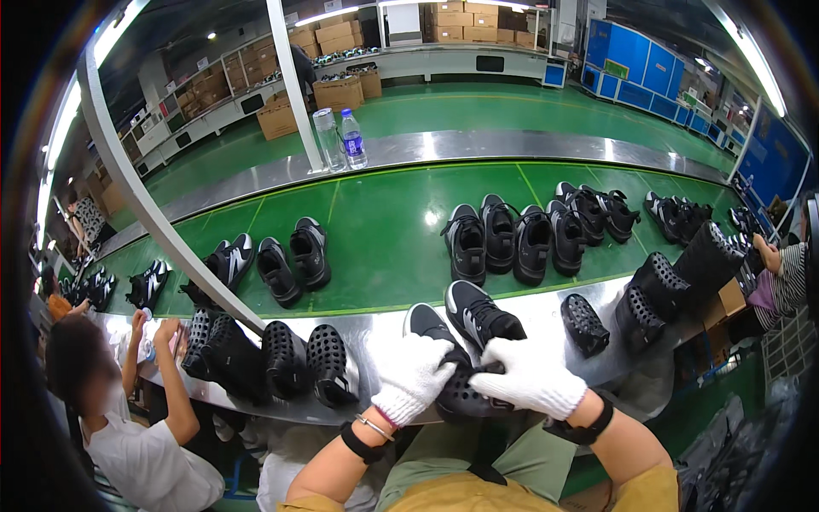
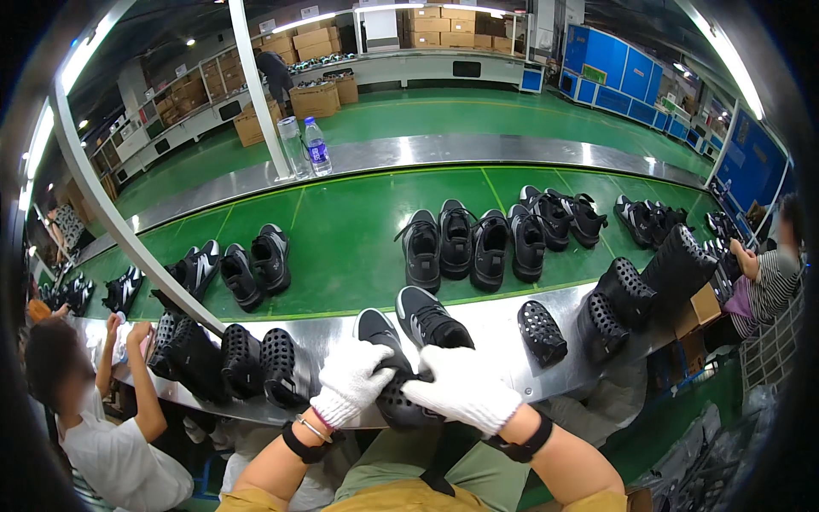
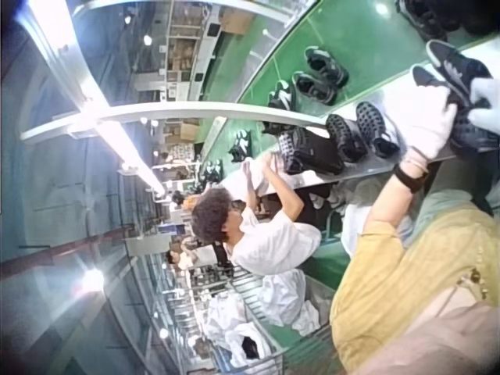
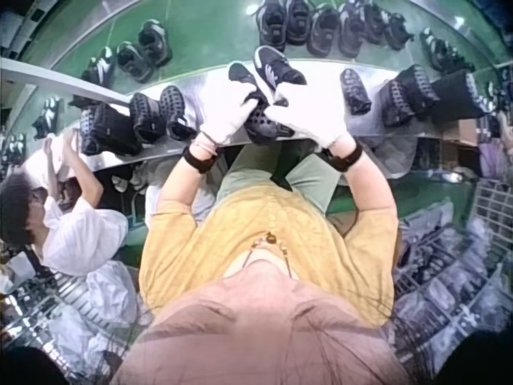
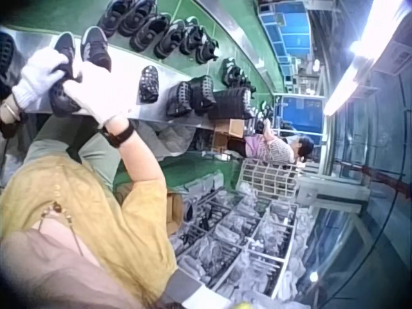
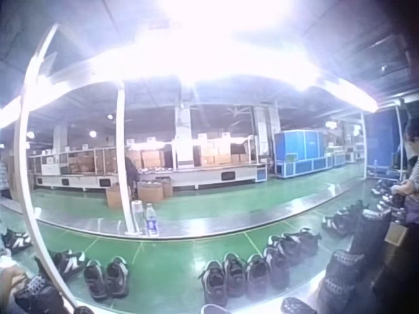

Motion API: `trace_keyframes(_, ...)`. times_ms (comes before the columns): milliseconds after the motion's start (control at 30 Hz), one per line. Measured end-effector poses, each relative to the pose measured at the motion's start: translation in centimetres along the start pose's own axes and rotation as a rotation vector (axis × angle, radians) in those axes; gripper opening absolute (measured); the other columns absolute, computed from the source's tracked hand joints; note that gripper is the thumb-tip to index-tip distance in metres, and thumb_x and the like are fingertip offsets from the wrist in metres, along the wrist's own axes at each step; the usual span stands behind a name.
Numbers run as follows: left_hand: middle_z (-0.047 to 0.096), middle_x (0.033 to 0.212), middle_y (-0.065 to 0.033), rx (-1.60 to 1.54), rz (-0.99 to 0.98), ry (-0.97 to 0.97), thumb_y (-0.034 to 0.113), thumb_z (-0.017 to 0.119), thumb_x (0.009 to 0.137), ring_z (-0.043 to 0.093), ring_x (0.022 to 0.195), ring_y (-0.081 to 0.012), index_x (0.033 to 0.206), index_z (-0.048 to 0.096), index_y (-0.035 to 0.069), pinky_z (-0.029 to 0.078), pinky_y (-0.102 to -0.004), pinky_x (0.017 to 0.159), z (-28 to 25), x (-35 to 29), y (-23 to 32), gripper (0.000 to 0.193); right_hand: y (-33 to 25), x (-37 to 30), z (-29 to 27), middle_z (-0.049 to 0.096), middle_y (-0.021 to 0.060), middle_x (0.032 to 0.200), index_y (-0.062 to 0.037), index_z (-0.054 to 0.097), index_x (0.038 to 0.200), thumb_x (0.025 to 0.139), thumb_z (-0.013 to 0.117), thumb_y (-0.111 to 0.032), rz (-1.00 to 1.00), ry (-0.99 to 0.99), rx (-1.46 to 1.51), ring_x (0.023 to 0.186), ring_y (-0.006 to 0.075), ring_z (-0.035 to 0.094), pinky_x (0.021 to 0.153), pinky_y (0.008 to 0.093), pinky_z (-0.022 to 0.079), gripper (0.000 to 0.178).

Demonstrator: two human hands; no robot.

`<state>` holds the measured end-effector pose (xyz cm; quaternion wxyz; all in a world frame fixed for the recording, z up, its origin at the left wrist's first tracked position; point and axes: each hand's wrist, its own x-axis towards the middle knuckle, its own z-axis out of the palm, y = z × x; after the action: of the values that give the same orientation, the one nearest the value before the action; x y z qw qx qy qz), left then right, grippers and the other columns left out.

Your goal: The person is seen assembling shoe parts, including uppers and outsoles, on a production line.

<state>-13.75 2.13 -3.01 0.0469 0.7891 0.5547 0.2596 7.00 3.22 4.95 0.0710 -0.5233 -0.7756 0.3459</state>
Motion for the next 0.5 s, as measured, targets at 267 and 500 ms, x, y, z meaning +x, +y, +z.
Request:
trace_keyframes(267, 0.071, 0.097, -0.0106, -0.241, -0.030, 0.112, 0.016, 0.072, 0.084, 0.066, 0.093, -0.0315, 0.101, 0.072, 0.007, 0.053, -0.0394, 0.086, 0.5, 0.4, -2.8, 0.018, -1.1, 4.2, 6.7, 0.066, 0.0185, 0.074, -0.0031, 0.057, 0.104, 0.090, 0.064, -0.034, -0.242, 0.371, -0.152, 0.066, 0.0383, 0.067, 0.060, 0.0450, 0.054, 0.035)
trace_keyframes(500, 0.070, 0.097, -0.0117, -0.349, -0.003, 0.117, 0.015, 0.071, 0.086, 0.066, 0.093, -0.0315, 0.102, 0.071, 0.007, 0.053, -0.0395, 0.086, -0.2, -0.2, -3.5, 0.018, -1.9, 3.3, 5.0, 0.066, 0.0236, 0.106, -0.0006, 0.050, 0.125, 0.085, 0.073, -0.030, -0.179, 0.013, -0.068, 0.093, 0.0416, 0.067, 0.081, 0.0477, 0.054, 0.054)
